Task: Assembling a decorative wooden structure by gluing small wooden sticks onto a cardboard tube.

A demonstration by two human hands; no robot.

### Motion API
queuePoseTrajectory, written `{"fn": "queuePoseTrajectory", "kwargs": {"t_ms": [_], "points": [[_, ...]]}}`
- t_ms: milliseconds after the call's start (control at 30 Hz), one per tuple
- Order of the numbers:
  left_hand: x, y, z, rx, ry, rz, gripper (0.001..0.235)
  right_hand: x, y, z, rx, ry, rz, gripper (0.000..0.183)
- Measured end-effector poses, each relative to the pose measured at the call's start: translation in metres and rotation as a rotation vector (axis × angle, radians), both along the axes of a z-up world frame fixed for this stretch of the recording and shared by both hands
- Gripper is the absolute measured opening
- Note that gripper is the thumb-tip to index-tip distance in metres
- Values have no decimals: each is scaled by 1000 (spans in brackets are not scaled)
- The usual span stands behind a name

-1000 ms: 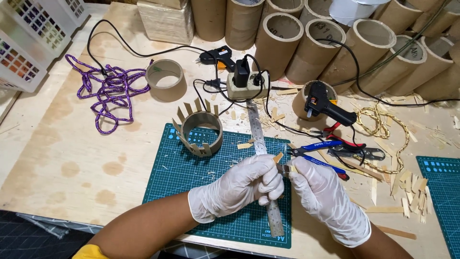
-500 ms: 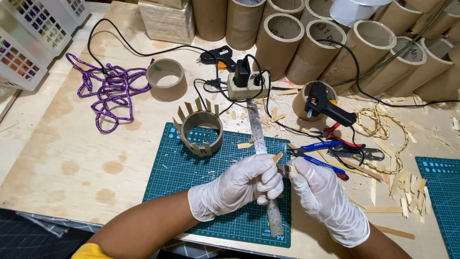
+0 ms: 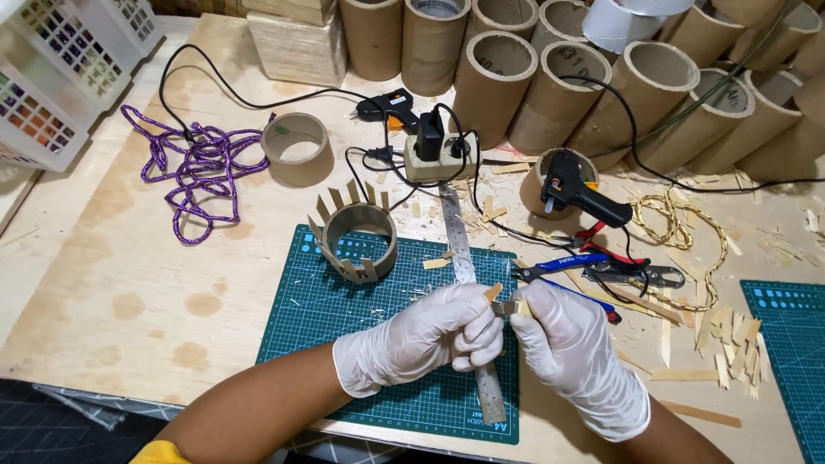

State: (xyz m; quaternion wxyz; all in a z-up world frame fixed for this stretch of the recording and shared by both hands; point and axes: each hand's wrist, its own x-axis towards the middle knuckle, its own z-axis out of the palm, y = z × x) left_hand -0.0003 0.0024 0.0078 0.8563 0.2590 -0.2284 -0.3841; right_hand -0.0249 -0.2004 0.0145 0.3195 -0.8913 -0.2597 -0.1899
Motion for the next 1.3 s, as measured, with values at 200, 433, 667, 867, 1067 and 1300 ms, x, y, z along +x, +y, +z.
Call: {"fn": "queuePoseTrajectory", "kwargs": {"t_ms": [200, 433, 667, 867, 1067, 1300], "points": [[2, 0, 1, 13, 32, -10, 39, 4, 2, 0, 22, -38, -33, 27], [0, -5, -16, 27, 71, 53, 35, 16, -16, -29, 72, 60, -147, 15], [-2, -3, -15, 510, -439, 224, 35, 30, -52, -47, 702, 357, -25, 30], [10, 9, -1, 824, -1102, 952, 24, 2, -12, -6, 300, 349, 38, 37], [22, 19, 11, 824, -1408, 1170, 17, -5, -13, -32, 187, 259, 11, 30], [27, 19, 9, 1006, -1716, 1218, 15, -10, 0, -18, 122, 311, -83, 27]]}}
